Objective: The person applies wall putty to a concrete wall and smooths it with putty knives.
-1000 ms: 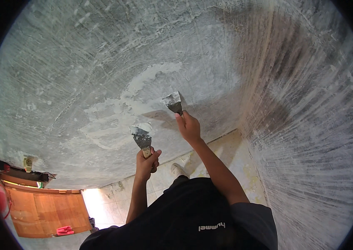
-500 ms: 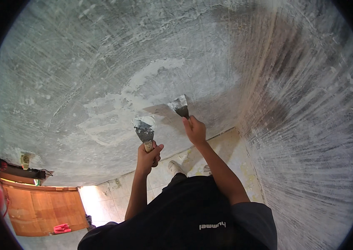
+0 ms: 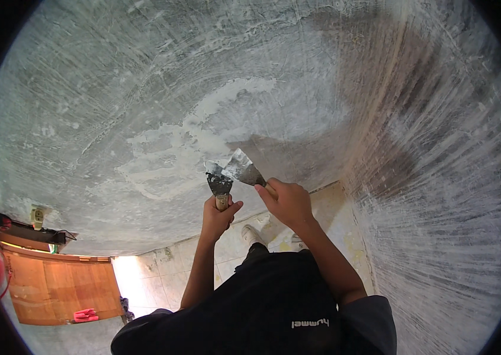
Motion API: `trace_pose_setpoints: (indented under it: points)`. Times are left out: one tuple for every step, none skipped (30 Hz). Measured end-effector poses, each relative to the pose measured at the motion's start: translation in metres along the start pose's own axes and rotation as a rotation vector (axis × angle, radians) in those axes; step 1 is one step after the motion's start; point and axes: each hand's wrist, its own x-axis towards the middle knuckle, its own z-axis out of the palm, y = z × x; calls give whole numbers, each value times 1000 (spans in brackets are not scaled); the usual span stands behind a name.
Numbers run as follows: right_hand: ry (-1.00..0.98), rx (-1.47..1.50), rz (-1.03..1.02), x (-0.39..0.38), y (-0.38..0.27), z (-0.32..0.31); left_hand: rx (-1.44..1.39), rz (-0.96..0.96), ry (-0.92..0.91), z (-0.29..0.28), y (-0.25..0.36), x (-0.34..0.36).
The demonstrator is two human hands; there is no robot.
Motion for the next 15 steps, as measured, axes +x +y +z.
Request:
trace_pose_setpoints:
  points:
    - [-4,0,-4,-3,2,-2,-2,0,6,-2,-2,1]
    - [14,-16,-4,-6,6,-5,16,24,21,-4,-5,2]
    - [33,-32,-5,-7,9,-8,34,48,37,-7,-7,2]
    - [30,-33,-7,-7,12,-12,31,48,40,-8,-6,1]
    - [31,-42,16,-7,14,-17,-26,0,34,-8,-4,-1]
    - [33,-51,37,-5,15,-19,-83,-47,30,-10,-4,-3]
    - [35,-53,36,-1,17,-19,-84,-44,29,-10,-4,-3]
    - [75,-18,23,5,21,-16,-113,-58,35,-11,-5,-5]
    - [115,18,10,11,25,-12,-141,-72,42,-12,-6,-6]
    - [118,16,9,19,29,-8,-142,-69,39,-12,-6,-7]
    - [178,98,9,27,32,-2,-178,-85,37,-12,-4,-9]
    - [238,181,8,35,36,4,-213,-100,34,-11,-1,-11]
    - [240,183,7,41,42,13,-210,-98,34,-12,0,-14]
    - [270,226,-8,49,50,21,-223,-108,37,-11,3,-15]
    - [300,268,-24,55,57,29,-235,-118,39,-10,4,-16]
